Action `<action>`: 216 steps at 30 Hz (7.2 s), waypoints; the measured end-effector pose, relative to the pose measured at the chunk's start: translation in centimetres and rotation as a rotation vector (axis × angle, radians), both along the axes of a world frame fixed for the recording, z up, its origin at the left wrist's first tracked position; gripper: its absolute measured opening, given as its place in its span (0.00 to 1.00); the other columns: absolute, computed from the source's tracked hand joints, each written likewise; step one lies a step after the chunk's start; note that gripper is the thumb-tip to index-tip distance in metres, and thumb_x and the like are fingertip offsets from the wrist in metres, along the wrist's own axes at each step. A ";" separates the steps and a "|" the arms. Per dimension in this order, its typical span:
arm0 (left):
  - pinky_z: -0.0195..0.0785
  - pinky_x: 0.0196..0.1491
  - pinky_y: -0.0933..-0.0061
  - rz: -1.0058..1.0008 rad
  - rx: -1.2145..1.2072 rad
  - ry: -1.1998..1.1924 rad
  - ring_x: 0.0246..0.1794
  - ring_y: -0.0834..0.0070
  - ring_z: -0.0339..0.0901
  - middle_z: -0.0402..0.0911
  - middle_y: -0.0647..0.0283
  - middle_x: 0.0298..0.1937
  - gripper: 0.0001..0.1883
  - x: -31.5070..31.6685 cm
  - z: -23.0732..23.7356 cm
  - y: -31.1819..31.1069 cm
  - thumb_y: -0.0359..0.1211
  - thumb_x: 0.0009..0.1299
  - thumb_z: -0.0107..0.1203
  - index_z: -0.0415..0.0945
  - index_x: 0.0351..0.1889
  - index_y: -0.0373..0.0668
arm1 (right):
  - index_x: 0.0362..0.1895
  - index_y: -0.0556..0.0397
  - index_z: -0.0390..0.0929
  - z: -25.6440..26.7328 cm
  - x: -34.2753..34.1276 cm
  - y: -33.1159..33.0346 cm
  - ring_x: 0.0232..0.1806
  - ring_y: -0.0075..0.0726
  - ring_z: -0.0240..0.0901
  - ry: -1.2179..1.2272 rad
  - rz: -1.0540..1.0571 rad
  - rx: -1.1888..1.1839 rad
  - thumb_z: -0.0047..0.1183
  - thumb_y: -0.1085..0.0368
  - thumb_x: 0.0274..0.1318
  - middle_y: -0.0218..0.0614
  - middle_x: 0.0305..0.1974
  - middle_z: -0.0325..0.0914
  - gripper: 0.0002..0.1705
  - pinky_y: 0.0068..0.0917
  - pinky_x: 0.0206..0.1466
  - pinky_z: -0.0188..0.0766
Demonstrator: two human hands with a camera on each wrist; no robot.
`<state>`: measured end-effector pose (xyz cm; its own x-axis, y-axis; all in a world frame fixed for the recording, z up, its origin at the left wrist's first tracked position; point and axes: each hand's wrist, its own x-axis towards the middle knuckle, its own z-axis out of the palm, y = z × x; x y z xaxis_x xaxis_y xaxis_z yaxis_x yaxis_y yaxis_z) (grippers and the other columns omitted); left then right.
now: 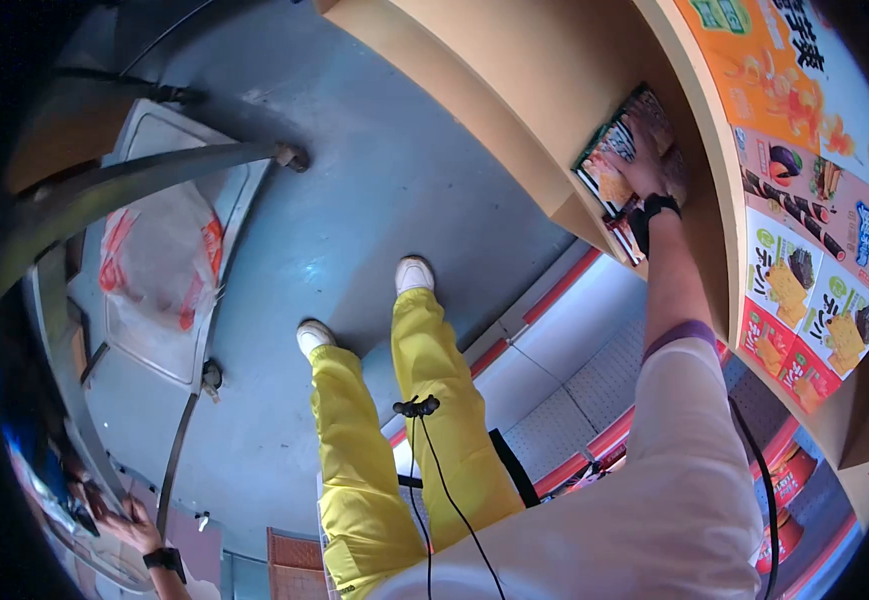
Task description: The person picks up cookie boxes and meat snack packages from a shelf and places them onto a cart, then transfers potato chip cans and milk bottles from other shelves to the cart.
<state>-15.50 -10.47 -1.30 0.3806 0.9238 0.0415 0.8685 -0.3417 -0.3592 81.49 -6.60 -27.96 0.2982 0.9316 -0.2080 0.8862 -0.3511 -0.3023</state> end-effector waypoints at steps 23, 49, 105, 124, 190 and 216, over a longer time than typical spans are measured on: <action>0.52 0.64 0.47 0.136 -0.087 -0.283 0.59 0.52 0.61 0.68 0.53 0.53 0.30 4.0 2.7 1.2 0.50 0.47 0.64 0.76 0.46 0.48 | 0.52 0.55 0.70 18.7 -55.8 -8.1 0.35 0.27 0.74 0.975 0.033 -0.241 0.47 0.72 0.61 0.36 0.39 0.76 0.14 0.24 0.42 0.73; 0.47 0.66 0.47 0.096 -0.192 -0.436 0.64 0.56 0.61 0.70 0.53 0.56 0.24 2.2 4.2 1.1 0.51 0.55 0.59 0.73 0.41 0.45 | 0.66 0.63 0.54 38.5 -76.4 13.1 0.62 0.60 0.59 0.147 0.453 -0.049 0.64 0.37 0.40 0.57 0.61 0.62 0.57 0.49 0.62 0.58; 0.47 0.66 0.48 0.140 -0.194 -0.381 0.60 0.58 0.63 0.75 0.55 0.47 0.20 3.0 3.7 1.2 0.52 0.54 0.59 0.76 0.35 0.49 | 0.47 0.58 0.69 39.0 -74.3 13.2 0.41 0.26 0.75 1.073 0.267 -0.212 0.67 0.64 0.46 0.37 0.42 0.78 0.26 0.25 0.47 0.70; 0.48 0.65 0.42 0.167 -0.176 -0.338 0.58 0.44 0.61 0.68 0.44 0.48 0.28 3.6 2.4 1.3 0.47 0.51 0.63 0.73 0.46 0.41 | 0.62 0.58 0.58 44.4 -50.6 -0.7 0.58 0.28 0.63 1.224 0.089 -0.328 0.71 0.64 0.41 0.37 0.56 0.68 0.45 0.29 0.63 0.59; 0.61 0.54 0.48 0.187 -0.074 -0.073 0.53 0.46 0.68 0.71 0.44 0.57 0.32 -1.3 -0.5 -2.4 0.38 0.62 0.57 0.60 0.60 0.33 | 0.65 0.43 0.65 -2.0 -14.6 9.0 0.69 0.62 0.50 -0.344 -0.298 0.043 0.57 0.39 0.48 0.52 0.71 0.48 0.42 0.49 0.67 0.56; 0.61 0.57 0.47 0.036 -0.022 -0.057 0.56 0.46 0.68 0.67 0.43 0.61 0.33 0.7 -0.2 -0.6 0.42 0.65 0.54 0.58 0.62 0.34 | 0.69 0.40 0.52 0.6 -15.6 8.5 0.67 0.54 0.55 -0.277 -0.251 -0.082 0.65 0.63 0.41 0.39 0.67 0.58 0.50 0.54 0.65 0.56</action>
